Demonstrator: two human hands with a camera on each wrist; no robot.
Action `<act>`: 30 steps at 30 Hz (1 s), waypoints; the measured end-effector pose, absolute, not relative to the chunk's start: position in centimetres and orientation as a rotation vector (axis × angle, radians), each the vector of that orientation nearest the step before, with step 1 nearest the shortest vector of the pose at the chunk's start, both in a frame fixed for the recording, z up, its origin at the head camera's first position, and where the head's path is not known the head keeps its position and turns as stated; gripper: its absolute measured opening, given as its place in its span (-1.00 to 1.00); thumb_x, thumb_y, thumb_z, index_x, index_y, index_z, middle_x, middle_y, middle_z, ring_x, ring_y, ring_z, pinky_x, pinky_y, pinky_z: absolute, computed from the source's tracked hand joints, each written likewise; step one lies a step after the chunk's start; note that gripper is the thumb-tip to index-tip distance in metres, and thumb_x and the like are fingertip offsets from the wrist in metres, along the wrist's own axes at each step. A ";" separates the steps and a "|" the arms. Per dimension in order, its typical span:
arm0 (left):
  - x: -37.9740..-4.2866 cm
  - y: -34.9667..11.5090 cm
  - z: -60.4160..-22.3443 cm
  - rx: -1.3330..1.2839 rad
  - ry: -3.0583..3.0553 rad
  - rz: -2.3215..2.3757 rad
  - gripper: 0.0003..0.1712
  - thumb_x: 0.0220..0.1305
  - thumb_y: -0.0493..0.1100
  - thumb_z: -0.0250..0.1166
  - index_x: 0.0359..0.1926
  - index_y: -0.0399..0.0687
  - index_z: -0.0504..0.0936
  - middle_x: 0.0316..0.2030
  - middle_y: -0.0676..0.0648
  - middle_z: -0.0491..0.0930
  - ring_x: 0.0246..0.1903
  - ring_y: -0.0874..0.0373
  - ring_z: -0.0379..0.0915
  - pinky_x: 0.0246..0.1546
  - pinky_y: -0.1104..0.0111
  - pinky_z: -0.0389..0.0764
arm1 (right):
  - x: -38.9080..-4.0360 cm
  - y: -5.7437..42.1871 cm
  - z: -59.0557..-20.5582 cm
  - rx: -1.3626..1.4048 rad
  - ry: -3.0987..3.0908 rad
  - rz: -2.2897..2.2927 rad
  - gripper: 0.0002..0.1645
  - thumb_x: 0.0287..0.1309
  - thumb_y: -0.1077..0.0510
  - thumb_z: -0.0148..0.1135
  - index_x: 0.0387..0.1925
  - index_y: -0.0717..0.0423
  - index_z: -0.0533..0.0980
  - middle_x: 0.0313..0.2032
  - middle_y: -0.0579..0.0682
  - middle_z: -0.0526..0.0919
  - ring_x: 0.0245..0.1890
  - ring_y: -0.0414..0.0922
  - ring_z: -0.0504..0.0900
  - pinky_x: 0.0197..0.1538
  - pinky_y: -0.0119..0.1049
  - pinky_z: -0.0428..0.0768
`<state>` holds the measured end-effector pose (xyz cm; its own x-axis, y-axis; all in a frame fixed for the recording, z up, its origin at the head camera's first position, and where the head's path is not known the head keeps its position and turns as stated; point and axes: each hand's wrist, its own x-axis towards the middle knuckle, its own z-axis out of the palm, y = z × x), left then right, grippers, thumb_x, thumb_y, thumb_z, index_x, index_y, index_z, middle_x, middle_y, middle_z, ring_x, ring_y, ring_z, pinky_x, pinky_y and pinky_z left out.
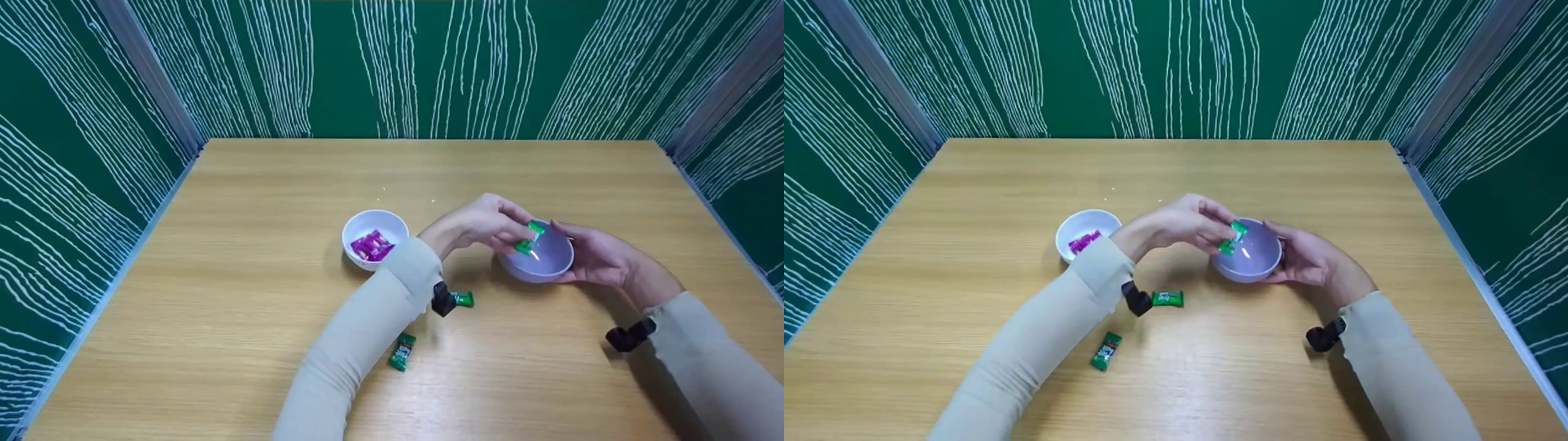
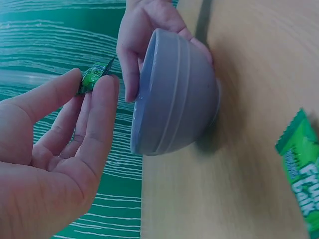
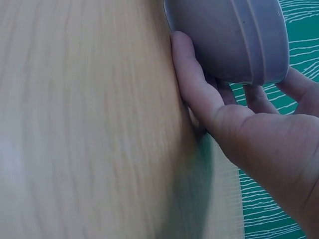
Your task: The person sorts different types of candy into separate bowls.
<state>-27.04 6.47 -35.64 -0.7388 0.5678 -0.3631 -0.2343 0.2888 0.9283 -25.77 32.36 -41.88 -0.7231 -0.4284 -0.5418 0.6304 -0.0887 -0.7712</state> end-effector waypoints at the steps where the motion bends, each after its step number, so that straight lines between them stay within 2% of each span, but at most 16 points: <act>1: -27.2 6.6 -35.6 0.290 1.895 1.527 -0.76 0.26 -0.24 0.45 -0.04 -0.05 0.76 -0.23 -0.01 0.73 -0.27 0.13 0.71 -0.26 0.33 0.76 | -25.8 32.3 -41.9 0.232 1.470 -1.887 -0.40 0.55 -0.20 -0.07 0.40 -0.06 0.06 0.33 0.14 0.12 0.16 0.05 0.51 0.27 0.17 0.49; 7: -27.6 7.1 -35.9 0.262 1.968 1.524 -0.83 0.25 -0.25 0.47 -0.13 -0.03 0.79 -0.25 -0.01 0.72 -0.31 0.14 0.71 -0.27 0.34 0.75 | -25.7 32.3 -41.8 0.237 1.466 -1.889 -0.32 0.53 -0.22 -0.04 0.44 -0.07 0.01 0.37 0.12 0.07 0.19 0.06 0.47 0.29 0.17 0.48; 14: -27.3 8.1 -36.7 0.260 2.009 1.539 -0.82 0.21 -0.28 0.49 -0.15 -0.08 0.78 -0.28 -0.02 0.70 -0.36 0.14 0.70 -0.31 0.36 0.75 | -25.7 32.4 -42.2 0.156 1.452 -1.889 -0.42 0.58 -0.20 -0.15 0.39 -0.03 0.05 0.34 0.16 0.11 0.18 0.04 0.49 0.27 0.17 0.50; 23: -27.1 9.1 -36.9 0.237 2.019 1.517 -0.82 0.24 -0.29 0.46 -0.13 -0.05 0.80 -0.28 0.01 0.69 -0.34 0.16 0.69 -0.35 0.38 0.74 | -25.6 32.6 -42.2 0.178 1.435 -1.905 -0.42 0.56 -0.20 -0.10 0.40 -0.08 0.09 0.37 0.15 0.07 0.20 0.05 0.47 0.30 0.19 0.45; 30: -27.1 9.2 -37.2 0.223 2.004 1.525 -0.81 0.31 -0.28 0.39 -0.07 -0.08 0.78 -0.27 -0.02 0.69 -0.33 0.11 0.70 -0.30 0.34 0.75 | -25.6 32.6 -42.3 0.150 1.437 -1.901 -0.42 0.57 -0.19 -0.13 0.40 -0.04 0.07 0.31 0.14 0.24 0.18 0.05 0.52 0.26 0.17 0.51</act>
<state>-27.12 9.19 -37.17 -0.8038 0.4740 -0.3596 -0.2203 0.3243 0.9200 -25.59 32.60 -42.27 -0.7219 -0.4798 -0.4986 0.6106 -0.1027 -0.7852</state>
